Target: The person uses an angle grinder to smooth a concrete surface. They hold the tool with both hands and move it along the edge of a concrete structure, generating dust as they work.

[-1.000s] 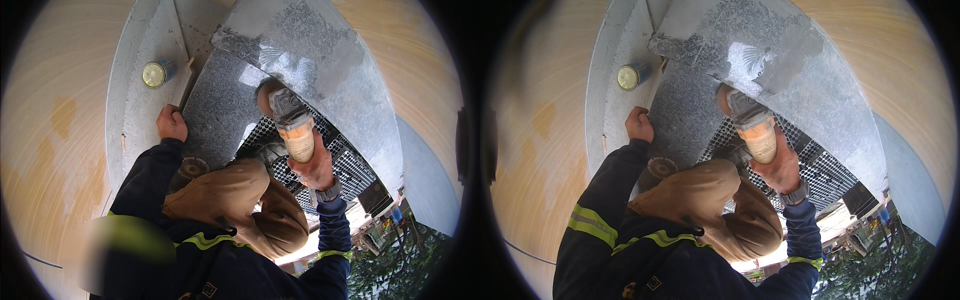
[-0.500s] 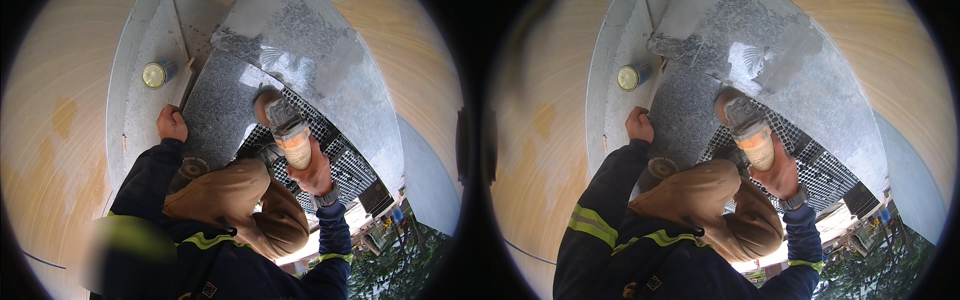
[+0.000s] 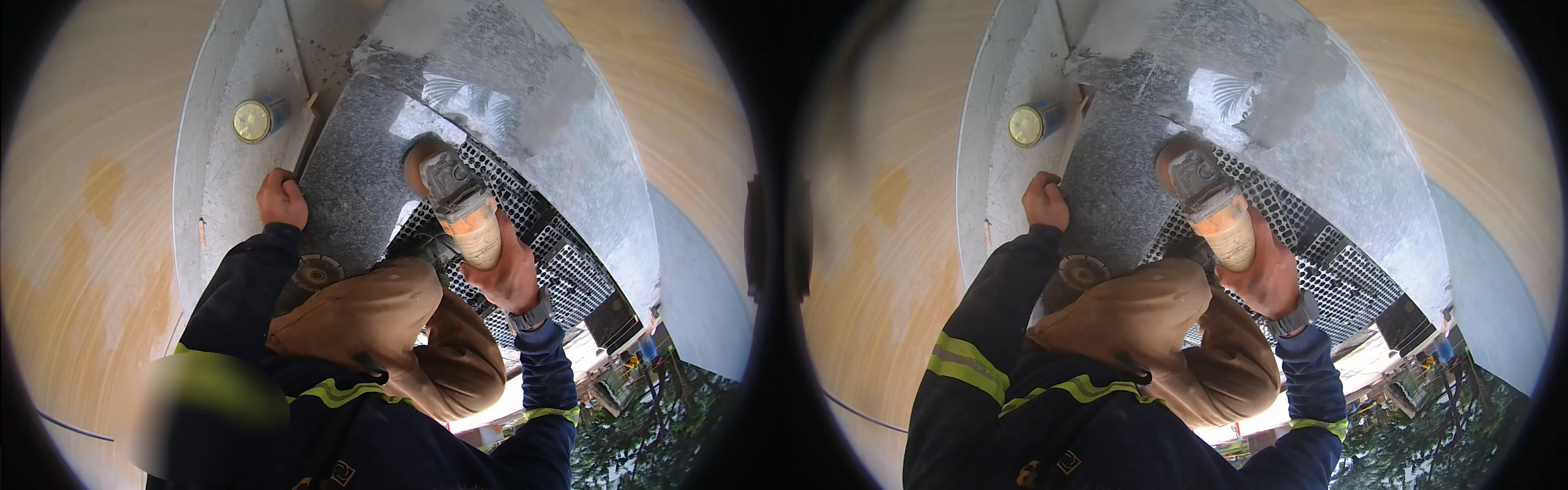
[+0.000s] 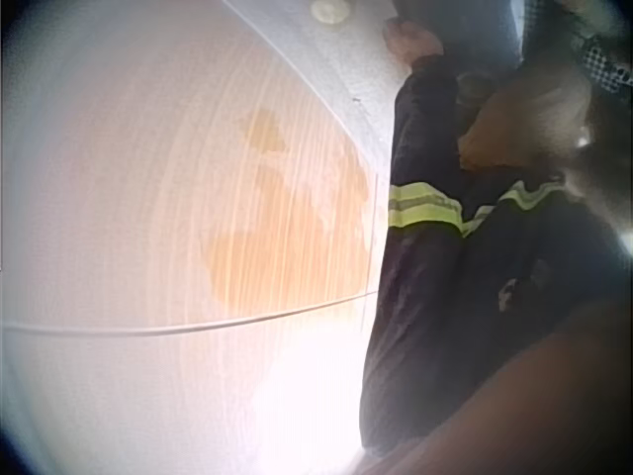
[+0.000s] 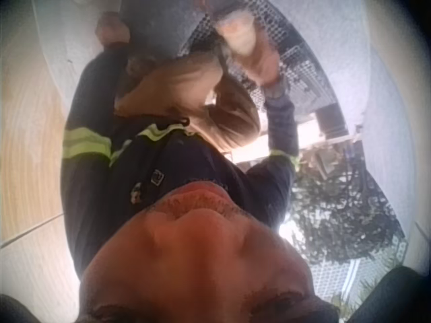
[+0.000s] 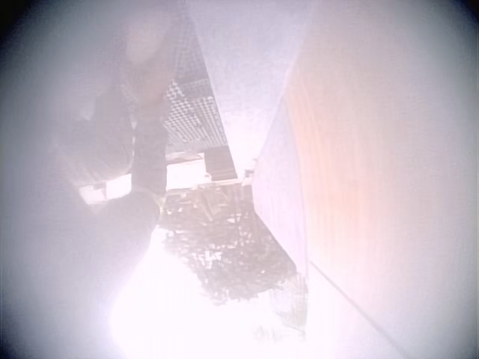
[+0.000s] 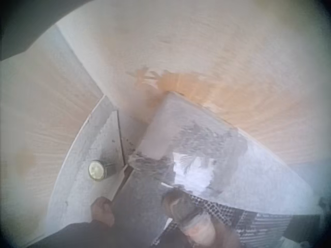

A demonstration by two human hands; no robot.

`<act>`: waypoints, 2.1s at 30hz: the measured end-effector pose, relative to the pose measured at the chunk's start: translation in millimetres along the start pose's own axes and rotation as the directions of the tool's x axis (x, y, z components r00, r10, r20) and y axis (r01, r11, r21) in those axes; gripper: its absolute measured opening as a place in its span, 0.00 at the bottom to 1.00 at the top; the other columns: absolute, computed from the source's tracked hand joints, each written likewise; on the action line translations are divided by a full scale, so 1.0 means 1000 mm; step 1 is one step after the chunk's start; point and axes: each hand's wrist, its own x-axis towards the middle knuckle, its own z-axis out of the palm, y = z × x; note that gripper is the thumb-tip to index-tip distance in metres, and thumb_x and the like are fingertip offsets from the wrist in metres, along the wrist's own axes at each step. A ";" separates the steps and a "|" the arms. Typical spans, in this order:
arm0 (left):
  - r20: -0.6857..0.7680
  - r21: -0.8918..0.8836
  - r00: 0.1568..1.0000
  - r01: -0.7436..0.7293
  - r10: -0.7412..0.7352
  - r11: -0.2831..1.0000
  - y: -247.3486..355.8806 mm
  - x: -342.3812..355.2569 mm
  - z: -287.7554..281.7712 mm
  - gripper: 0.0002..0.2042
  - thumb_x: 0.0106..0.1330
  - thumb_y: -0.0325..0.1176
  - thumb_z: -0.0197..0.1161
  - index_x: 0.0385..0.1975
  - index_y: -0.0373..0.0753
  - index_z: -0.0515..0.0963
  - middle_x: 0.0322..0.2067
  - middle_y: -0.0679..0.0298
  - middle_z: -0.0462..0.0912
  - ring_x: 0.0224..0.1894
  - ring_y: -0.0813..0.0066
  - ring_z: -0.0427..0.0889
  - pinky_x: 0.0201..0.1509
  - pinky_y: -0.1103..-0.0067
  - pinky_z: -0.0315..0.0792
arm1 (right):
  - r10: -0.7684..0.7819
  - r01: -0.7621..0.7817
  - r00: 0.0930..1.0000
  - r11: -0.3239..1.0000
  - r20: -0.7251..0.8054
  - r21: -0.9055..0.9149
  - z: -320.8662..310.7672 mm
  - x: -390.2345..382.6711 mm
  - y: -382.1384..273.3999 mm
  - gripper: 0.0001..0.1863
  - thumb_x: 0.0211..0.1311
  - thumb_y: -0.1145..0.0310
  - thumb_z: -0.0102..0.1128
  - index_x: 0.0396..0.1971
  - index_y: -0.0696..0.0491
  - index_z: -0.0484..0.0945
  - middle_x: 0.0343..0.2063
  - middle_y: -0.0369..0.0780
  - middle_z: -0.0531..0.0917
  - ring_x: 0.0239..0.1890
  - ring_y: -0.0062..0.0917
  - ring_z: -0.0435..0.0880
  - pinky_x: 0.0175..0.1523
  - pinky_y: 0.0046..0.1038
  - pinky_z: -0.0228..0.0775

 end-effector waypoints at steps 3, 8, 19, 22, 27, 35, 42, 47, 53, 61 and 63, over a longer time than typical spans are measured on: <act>0.011 -0.010 1.000 0.011 -0.011 1.000 0.002 0.000 0.000 0.08 0.61 0.27 0.51 0.29 0.34 0.77 0.30 0.48 0.81 0.35 0.43 0.80 0.41 0.59 0.74 | -0.021 0.022 1.000 0.999 0.006 -0.040 0.002 -0.008 -0.001 0.45 0.41 0.68 0.74 0.65 0.53 0.63 0.41 0.54 0.84 0.40 0.48 0.87 0.43 0.40 0.82; 0.026 0.000 1.000 0.006 -0.006 1.000 -0.001 0.000 0.000 0.07 0.61 0.27 0.51 0.29 0.34 0.77 0.31 0.48 0.81 0.35 0.43 0.81 0.42 0.59 0.74 | -0.022 0.022 1.000 1.000 -0.021 -0.002 0.001 0.006 -0.006 0.44 0.42 0.69 0.73 0.64 0.53 0.64 0.40 0.53 0.84 0.40 0.47 0.87 0.43 0.40 0.83; 0.019 0.008 1.000 0.002 -0.002 1.000 0.001 0.001 0.000 0.07 0.60 0.27 0.51 0.29 0.34 0.77 0.30 0.48 0.81 0.34 0.43 0.81 0.41 0.59 0.74 | -0.059 0.059 0.998 0.998 -0.023 -0.011 0.011 -0.004 -0.001 0.45 0.41 0.68 0.74 0.64 0.53 0.64 0.41 0.52 0.84 0.41 0.48 0.87 0.44 0.39 0.83; 0.017 0.010 1.000 -0.011 0.010 1.000 -0.002 0.000 0.001 0.07 0.60 0.27 0.51 0.28 0.34 0.77 0.30 0.49 0.81 0.34 0.43 0.81 0.41 0.59 0.74 | -0.039 0.039 0.999 0.999 -0.031 0.000 0.007 0.009 -0.007 0.45 0.41 0.68 0.74 0.64 0.53 0.64 0.41 0.52 0.84 0.40 0.48 0.86 0.44 0.40 0.82; 0.020 0.008 1.000 -0.003 0.003 1.000 -0.002 0.000 0.001 0.07 0.60 0.27 0.51 0.29 0.34 0.77 0.30 0.49 0.81 0.35 0.44 0.81 0.41 0.59 0.74 | -0.037 0.037 0.999 0.999 -0.016 -0.026 0.008 0.005 -0.006 0.45 0.41 0.68 0.74 0.64 0.53 0.65 0.41 0.53 0.84 0.40 0.49 0.86 0.43 0.41 0.82; 0.027 -0.010 0.999 0.019 -0.019 1.000 0.001 0.000 0.001 0.07 0.61 0.28 0.51 0.29 0.35 0.77 0.32 0.49 0.81 0.36 0.43 0.81 0.42 0.58 0.74 | -0.061 0.061 0.997 0.998 -0.053 -0.005 0.011 0.005 -0.009 0.46 0.40 0.68 0.74 0.65 0.53 0.64 0.41 0.52 0.84 0.40 0.48 0.86 0.43 0.41 0.82; 0.024 -0.027 0.999 0.038 -0.038 0.999 0.002 0.000 0.000 0.07 0.61 0.28 0.52 0.30 0.35 0.77 0.32 0.49 0.81 0.36 0.43 0.81 0.43 0.58 0.74 | -0.004 0.004 1.000 1.000 0.019 0.008 0.014 0.000 -0.010 0.46 0.41 0.68 0.74 0.66 0.53 0.63 0.41 0.53 0.84 0.41 0.49 0.86 0.44 0.40 0.82; 0.024 -0.024 0.999 0.031 -0.030 0.999 0.000 0.000 0.002 0.07 0.61 0.27 0.52 0.30 0.35 0.78 0.32 0.49 0.81 0.36 0.43 0.81 0.43 0.58 0.74 | -0.052 0.053 0.998 0.999 -0.026 0.009 0.017 0.001 -0.008 0.46 0.41 0.68 0.74 0.65 0.52 0.63 0.42 0.53 0.84 0.41 0.48 0.86 0.44 0.40 0.82; 0.019 -0.013 1.000 0.019 -0.019 1.000 0.001 0.001 0.002 0.07 0.61 0.27 0.51 0.29 0.34 0.78 0.31 0.48 0.81 0.36 0.43 0.81 0.43 0.58 0.74 | 0.023 -0.023 1.000 1.000 -0.006 0.015 0.012 0.005 -0.012 0.46 0.41 0.68 0.75 0.65 0.52 0.64 0.42 0.52 0.84 0.40 0.46 0.87 0.45 0.39 0.82; 0.010 -0.009 1.000 0.014 -0.014 1.000 0.002 0.001 0.002 0.07 0.60 0.26 0.52 0.29 0.34 0.78 0.31 0.48 0.82 0.35 0.42 0.80 0.42 0.58 0.74 | 0.013 -0.009 0.999 0.996 -0.037 0.090 0.023 -0.009 -0.001 0.47 0.40 0.68 0.75 0.66 0.52 0.63 0.42 0.51 0.84 0.40 0.45 0.87 0.44 0.38 0.83; 0.015 -0.019 1.000 0.024 -0.024 1.000 0.000 0.001 0.003 0.07 0.60 0.26 0.52 0.29 0.34 0.78 0.31 0.48 0.82 0.35 0.42 0.80 0.42 0.58 0.74 | 0.017 -0.013 0.999 0.996 -0.047 0.089 0.024 -0.013 0.005 0.48 0.40 0.67 0.76 0.66 0.52 0.62 0.42 0.52 0.84 0.40 0.46 0.87 0.45 0.38 0.83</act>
